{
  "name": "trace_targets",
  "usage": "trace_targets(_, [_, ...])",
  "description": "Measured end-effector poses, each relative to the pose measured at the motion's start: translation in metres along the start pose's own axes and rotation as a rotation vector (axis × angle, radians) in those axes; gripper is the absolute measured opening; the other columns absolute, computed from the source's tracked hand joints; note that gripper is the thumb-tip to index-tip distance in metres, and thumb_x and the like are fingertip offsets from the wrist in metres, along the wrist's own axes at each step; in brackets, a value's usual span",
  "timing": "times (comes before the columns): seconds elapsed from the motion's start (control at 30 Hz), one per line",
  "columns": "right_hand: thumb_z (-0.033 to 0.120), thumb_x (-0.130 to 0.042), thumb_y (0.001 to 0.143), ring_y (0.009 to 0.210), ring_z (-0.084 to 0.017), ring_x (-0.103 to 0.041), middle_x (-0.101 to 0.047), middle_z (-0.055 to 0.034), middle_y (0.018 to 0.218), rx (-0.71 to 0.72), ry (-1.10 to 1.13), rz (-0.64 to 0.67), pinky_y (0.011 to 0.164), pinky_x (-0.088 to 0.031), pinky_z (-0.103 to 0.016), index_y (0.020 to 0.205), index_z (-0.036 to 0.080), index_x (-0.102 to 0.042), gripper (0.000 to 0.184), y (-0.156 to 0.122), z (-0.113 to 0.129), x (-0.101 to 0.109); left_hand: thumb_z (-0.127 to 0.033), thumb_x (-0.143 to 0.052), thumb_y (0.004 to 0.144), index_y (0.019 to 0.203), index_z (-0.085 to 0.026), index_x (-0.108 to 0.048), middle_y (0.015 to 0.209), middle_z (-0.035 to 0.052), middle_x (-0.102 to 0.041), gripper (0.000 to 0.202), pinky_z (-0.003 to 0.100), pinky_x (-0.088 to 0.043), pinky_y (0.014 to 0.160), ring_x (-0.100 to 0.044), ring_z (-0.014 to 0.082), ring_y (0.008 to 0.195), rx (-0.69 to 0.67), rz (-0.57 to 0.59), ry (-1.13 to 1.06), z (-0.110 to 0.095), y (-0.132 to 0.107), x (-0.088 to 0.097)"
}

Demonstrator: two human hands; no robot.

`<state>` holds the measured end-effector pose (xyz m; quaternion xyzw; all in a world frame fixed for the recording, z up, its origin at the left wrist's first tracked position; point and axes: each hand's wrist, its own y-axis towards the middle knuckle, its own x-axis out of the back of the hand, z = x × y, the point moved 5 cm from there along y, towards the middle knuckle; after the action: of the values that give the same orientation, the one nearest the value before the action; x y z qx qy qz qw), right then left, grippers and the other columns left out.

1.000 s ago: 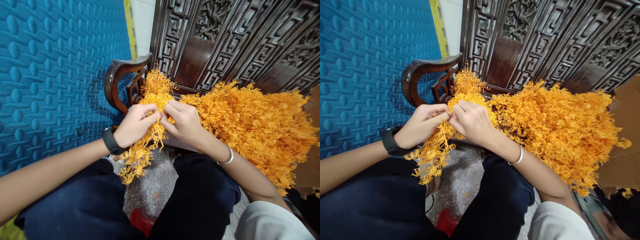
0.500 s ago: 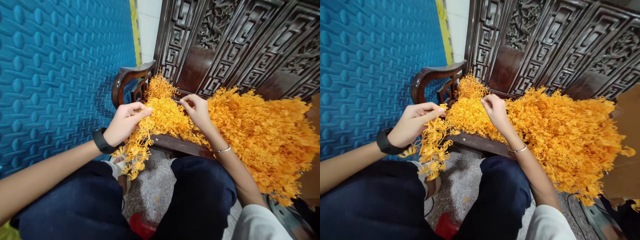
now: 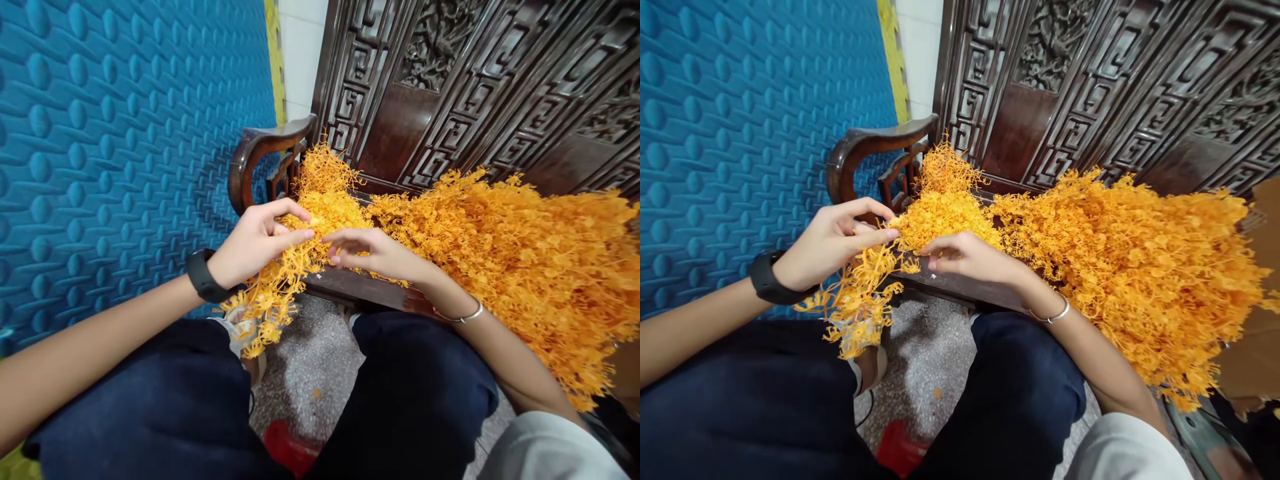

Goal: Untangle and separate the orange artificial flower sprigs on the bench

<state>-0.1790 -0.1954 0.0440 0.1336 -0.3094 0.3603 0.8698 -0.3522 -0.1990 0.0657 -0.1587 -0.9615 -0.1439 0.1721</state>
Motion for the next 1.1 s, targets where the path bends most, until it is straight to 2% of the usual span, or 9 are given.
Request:
trace_targets(0.13, [0.028, -0.066, 0.079, 0.070, -0.008, -0.062, -0.063, -0.0048, 0.101, 0.091, 0.187, -0.246, 0.067, -0.051, -0.023, 0.127, 0.018, -0.048, 0.052, 0.002, 0.013, 0.004, -0.030, -0.062, 0.078, 0.082, -0.015, -0.058, 0.040, -0.0108, -0.029, 0.016, 0.018, -0.014, 0.037, -0.022, 0.0031, 0.035, 0.035, 0.081, -0.006, 0.002, 0.002, -0.009])
trace_targets(0.3, [0.031, -0.069, 0.075, 0.061, -0.008, -0.059, -0.063, -0.0004, 0.072, 0.114, 0.254, -0.316, 0.060, -0.049, -0.023, 0.084, 0.014, -0.061, 0.021, 0.012, 0.015, 0.005, -0.037, -0.062, 0.078, 0.090, -0.016, -0.057, 0.039, -0.0099, -0.035, 0.025, 0.017, -0.017, 0.036, -0.027, 0.0046, 0.034, 0.115, 0.138, 0.062, 0.013, 0.004, -0.014])
trace_targets(0.37, [0.033, -0.069, 0.074, 0.056, -0.008, -0.057, -0.060, 0.0008, 0.065, 0.073, 0.271, -0.419, 0.057, -0.049, -0.023, 0.079, 0.015, -0.060, 0.021, 0.020, -0.001, 0.018, -0.041, -0.060, 0.080, 0.097, -0.017, -0.053, 0.040, -0.0087, -0.042, 0.030, 0.017, -0.024, 0.037, -0.036, 0.0067, 0.035, 0.173, 0.132, 0.041, 0.020, 0.006, -0.013])
trace_targets(0.43, [0.033, -0.067, 0.075, 0.055, -0.008, -0.057, -0.061, 0.0010, 0.068, 0.028, 0.244, -0.623, 0.057, -0.049, -0.024, 0.087, 0.016, -0.060, 0.022, 0.027, -0.027, 0.040, -0.043, -0.057, 0.081, 0.096, -0.018, -0.051, 0.042, -0.0070, -0.048, 0.029, 0.017, -0.031, 0.040, -0.044, 0.0082, 0.039, 0.203, 0.120, -0.017, 0.025, 0.008, -0.010])
trace_targets(0.53, [0.025, -0.068, 0.071, 0.053, -0.009, -0.056, -0.062, 0.0008, 0.076, -0.155, 0.119, -0.809, 0.055, -0.049, -0.025, 0.122, 0.021, -0.049, 0.054, 0.029, -0.078, 0.062, -0.041, -0.055, 0.083, 0.092, -0.017, -0.051, 0.046, -0.0051, -0.052, 0.026, 0.018, -0.033, 0.044, -0.049, 0.0085, 0.044, 0.192, 0.090, -0.067, 0.027, 0.010, -0.005])
trace_targets(0.63, [0.017, -0.067, 0.067, 0.048, -0.010, -0.056, -0.063, -0.0002, 0.079, -0.374, 0.056, -0.729, 0.053, -0.048, -0.027, 0.136, 0.019, -0.034, 0.077, 0.022, -0.117, 0.059, -0.041, -0.058, 0.080, 0.092, -0.016, -0.054, 0.052, -0.0035, -0.055, 0.028, 0.019, -0.034, 0.046, -0.049, 0.0082, 0.046, 0.170, 0.079, -0.073, 0.025, 0.009, 0.000])
trace_targets(0.73, [0.014, -0.063, 0.069, 0.049, -0.011, -0.058, -0.065, -0.0025, 0.078, -0.450, 0.172, -0.625, 0.054, -0.049, -0.027, 0.126, 0.013, -0.046, 0.060, 0.010, -0.126, 0.045, -0.040, -0.061, 0.079, 0.092, -0.015, -0.056, 0.056, -0.0029, -0.056, 0.029, 0.020, -0.035, 0.047, -0.050, 0.0077, 0.049, 0.149, 0.075, -0.092, 0.024, 0.009, 0.003])
trace_targets(0.9, [0.014, -0.062, 0.069, 0.055, -0.010, -0.059, -0.066, -0.0041, 0.071, -0.384, 0.245, -0.454, 0.060, -0.051, -0.026, 0.086, 0.011, -0.065, 0.017, 0.005, -0.101, 0.032, -0.040, -0.060, 0.079, 0.091, -0.015, -0.056, 0.056, -0.0025, -0.057, 0.028, 0.020, -0.035, 0.047, -0.048, 0.0078, 0.048, 0.125, 0.101, -0.101, 0.023, 0.012, 0.002])
trace_targets(1.1, [0.025, -0.066, 0.072, 0.061, -0.010, -0.061, -0.066, -0.0022, 0.072, -0.252, 0.267, -0.290, 0.064, -0.050, -0.027, 0.085, 0.013, -0.066, 0.017, 0.009, -0.067, 0.019, -0.036, -0.061, 0.079, 0.095, -0.014, -0.056, 0.059, 0.0000, -0.063, 0.028, 0.020, -0.038, 0.049, -0.050, 0.0079, 0.049, 0.122, 0.118, -0.130, 0.024, 0.016, -0.001])
